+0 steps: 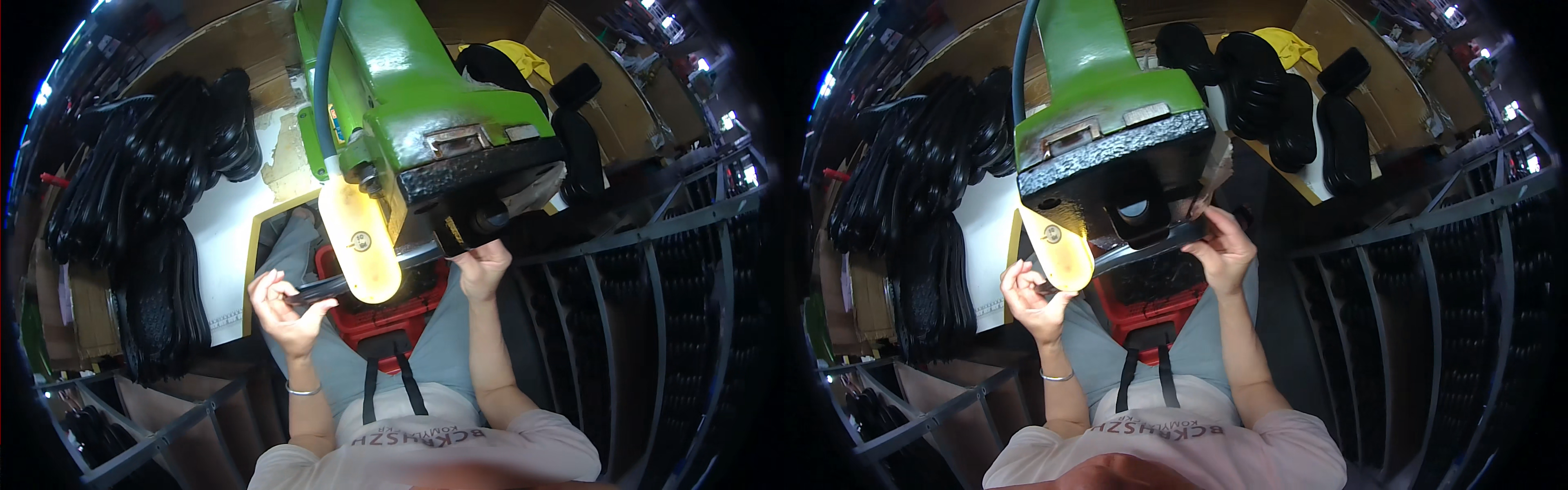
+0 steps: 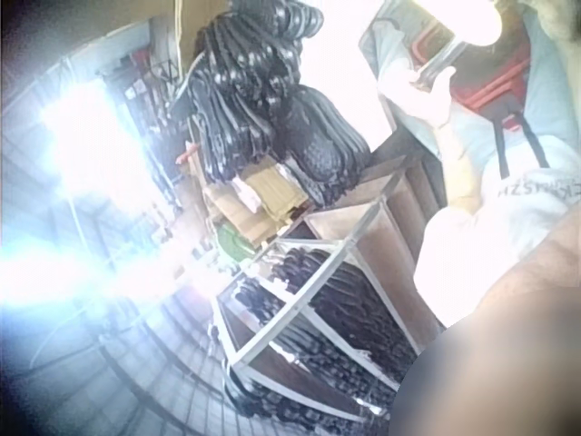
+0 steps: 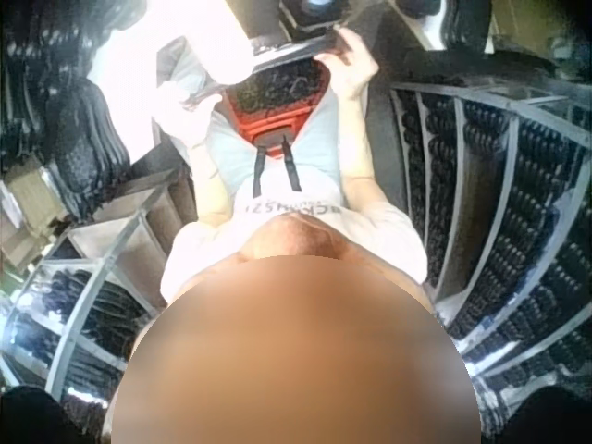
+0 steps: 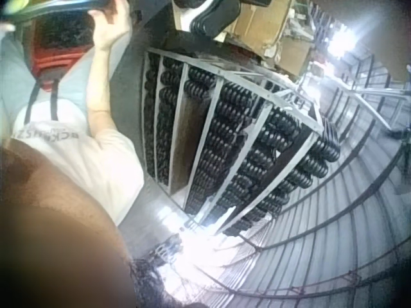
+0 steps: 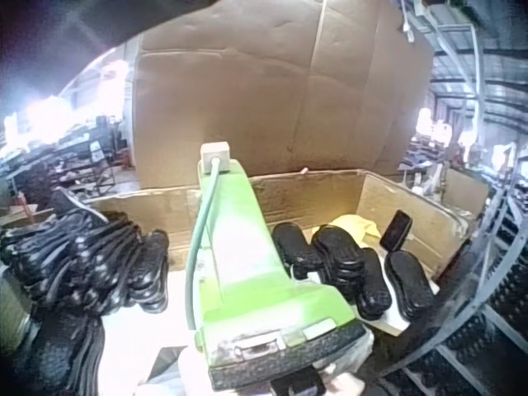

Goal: Operating a specialized factory machine to process or trim shoe soles.

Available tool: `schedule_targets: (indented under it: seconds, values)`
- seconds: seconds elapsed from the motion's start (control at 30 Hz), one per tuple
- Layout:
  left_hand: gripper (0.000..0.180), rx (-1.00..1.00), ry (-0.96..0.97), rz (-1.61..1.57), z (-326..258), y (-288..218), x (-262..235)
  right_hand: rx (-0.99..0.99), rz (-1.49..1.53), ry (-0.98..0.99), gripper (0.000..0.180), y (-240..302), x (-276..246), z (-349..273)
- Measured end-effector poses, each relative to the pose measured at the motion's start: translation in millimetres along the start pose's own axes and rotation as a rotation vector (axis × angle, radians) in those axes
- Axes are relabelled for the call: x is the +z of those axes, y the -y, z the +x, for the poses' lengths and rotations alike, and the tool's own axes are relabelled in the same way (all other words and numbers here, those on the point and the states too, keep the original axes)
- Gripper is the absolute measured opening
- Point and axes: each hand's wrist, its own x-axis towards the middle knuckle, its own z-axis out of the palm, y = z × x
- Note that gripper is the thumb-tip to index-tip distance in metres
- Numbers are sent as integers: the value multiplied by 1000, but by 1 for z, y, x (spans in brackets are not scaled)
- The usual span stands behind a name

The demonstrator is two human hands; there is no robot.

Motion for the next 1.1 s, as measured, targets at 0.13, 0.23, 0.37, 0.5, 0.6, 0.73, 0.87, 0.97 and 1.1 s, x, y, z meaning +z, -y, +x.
schedule_targets:
  seconds: [0.13,0.23,0.37,0.5,0.6,0.73,0.87,0.97,1.1]
  values:
    - [75,-88,16,-112,-18,28,-24,-54,-55,138,49,-6,18,-8]
    - [59,-73,78,-91,-23,45,-20,-54,-51,142,48,-7,33,-12]
    - [37,35,236,281,-20,28,27,-131,-291,107,47,-7,34,-12]
    - [50,168,174,217,-15,-2,89,-159,-320,96,46,-7,27,-13]
    - [43,-140,94,-227,-33,33,104,16,-216,98,48,-28,16,-18]
    - [46,-236,127,-281,-39,23,133,279,-94,89,50,-99,-28,-25]
    - [51,-323,-22,-600,-49,20,144,513,532,-112,54,-121,-50,-44]
    - [53,-364,-34,-655,-51,24,144,374,311,-242,42,-97,-64,-28]
    - [56,-306,-29,-666,-41,15,133,106,-188,-334,45,-24,-76,3]
